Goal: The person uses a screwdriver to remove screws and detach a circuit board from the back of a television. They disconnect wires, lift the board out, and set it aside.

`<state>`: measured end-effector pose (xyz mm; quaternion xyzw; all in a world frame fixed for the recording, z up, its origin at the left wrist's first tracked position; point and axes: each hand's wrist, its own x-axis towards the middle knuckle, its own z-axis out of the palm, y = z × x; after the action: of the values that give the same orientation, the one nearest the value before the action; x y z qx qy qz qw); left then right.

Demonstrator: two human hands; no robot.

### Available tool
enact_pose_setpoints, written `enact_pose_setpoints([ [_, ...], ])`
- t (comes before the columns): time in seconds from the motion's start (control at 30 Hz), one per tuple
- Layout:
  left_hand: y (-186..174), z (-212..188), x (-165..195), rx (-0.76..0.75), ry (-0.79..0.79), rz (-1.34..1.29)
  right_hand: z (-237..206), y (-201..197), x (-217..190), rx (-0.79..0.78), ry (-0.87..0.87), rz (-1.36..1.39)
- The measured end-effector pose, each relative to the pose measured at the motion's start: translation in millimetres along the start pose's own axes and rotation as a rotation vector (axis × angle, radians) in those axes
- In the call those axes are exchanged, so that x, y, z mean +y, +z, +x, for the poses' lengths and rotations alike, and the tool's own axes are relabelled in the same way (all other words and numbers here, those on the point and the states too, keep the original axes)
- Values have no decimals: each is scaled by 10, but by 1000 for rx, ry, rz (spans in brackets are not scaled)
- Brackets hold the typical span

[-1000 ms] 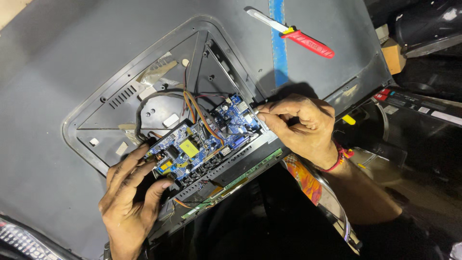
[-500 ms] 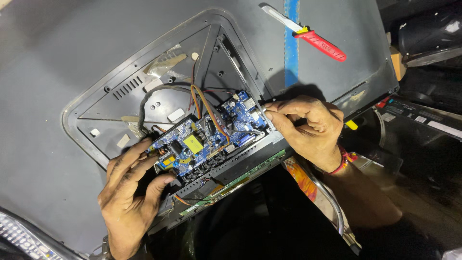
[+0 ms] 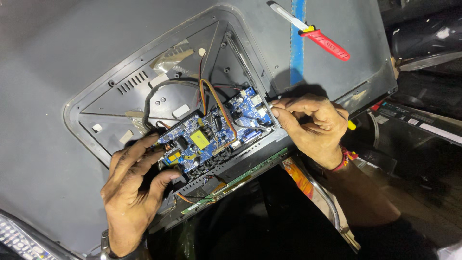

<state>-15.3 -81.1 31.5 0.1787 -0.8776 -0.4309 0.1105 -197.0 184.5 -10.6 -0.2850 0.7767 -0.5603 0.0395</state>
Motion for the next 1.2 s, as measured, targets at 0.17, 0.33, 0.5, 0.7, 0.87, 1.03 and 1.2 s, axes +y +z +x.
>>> enact_pose_setpoints([
  [0.17, -16, 20, -9, -7, -7, -5, 12, -20, 23, -24, -1, -33],
  [0.33, -26, 46, -31, -7, -5, -24, 71, -37, -33, -35, 30, -18],
  [0.5, -25, 46, -52, 15, 16, -73, 232, -212, -81, -292, -32, -137],
  [0.7, -57, 47, -65, 20, 97, -103, 357, -255, -89, -423, 36, -177],
  [0.87, -83, 48, -84, 6, 128, -165, 375, -268, -74, -425, 126, -198],
  [1.03, -70, 34, -129, 22, 166, -168, 369, -279, -23, -347, 325, 9],
  [1.2, -96, -5, -186, 27, 185, -187, 376, -305, 19, -217, 242, 390],
])
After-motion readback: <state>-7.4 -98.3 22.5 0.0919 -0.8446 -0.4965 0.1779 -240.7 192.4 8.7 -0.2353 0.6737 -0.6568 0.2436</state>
